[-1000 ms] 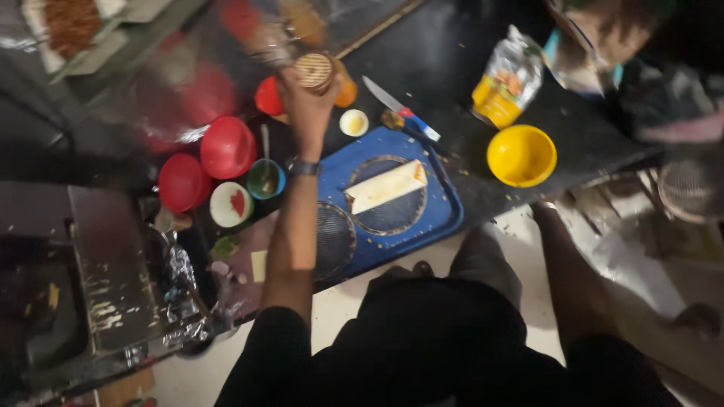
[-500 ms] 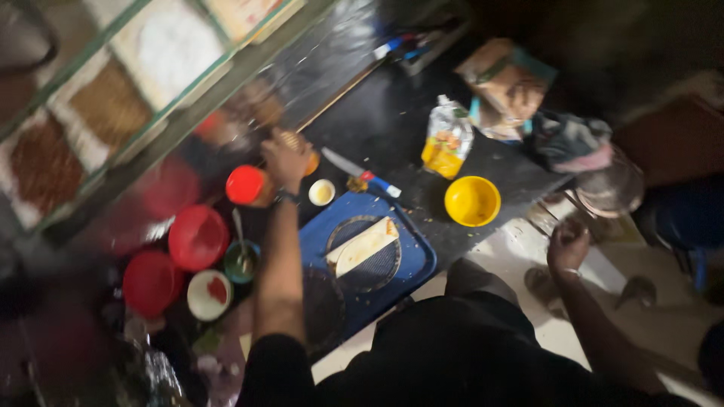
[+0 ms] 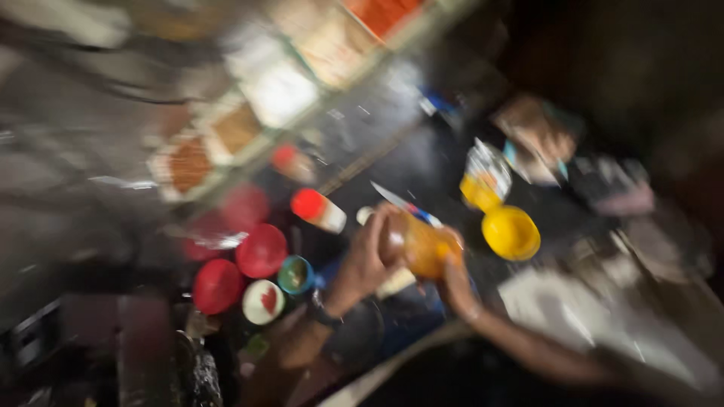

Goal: The person retrieves a packet of mayonnaise from a shelf and squeezes it onto two pizza bases on a tray. They then place a slice of cheese on each pizza, fold the bases into wraps, and brush the edges with oil using a pastry brush.

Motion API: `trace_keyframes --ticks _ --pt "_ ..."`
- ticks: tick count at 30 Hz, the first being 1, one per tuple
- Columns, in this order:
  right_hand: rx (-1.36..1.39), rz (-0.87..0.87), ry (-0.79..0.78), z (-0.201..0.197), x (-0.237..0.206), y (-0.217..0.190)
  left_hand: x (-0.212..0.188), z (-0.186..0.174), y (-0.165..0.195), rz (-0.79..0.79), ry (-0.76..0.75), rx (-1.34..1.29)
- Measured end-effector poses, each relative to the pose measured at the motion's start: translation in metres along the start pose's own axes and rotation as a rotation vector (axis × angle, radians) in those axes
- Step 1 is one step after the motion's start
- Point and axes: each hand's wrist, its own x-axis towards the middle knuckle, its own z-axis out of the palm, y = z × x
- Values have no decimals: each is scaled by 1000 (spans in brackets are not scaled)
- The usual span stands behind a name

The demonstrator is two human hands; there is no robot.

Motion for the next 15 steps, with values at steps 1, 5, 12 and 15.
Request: trace_keyframes --ticks 1,5,12,15 --pt "-203 -89 31 17 -4 -3 -9 -14 13 4 6 75" --pt "-843 -1026 -189 69 -8 -28 -50 -47 54 1 81 141" --pt "-282 -522 -194 161 -39 -37 -96 -105 117 288 200 364" --pt "-75 366 -265 192 -26 -69 -106 -132 156 491 101 631"
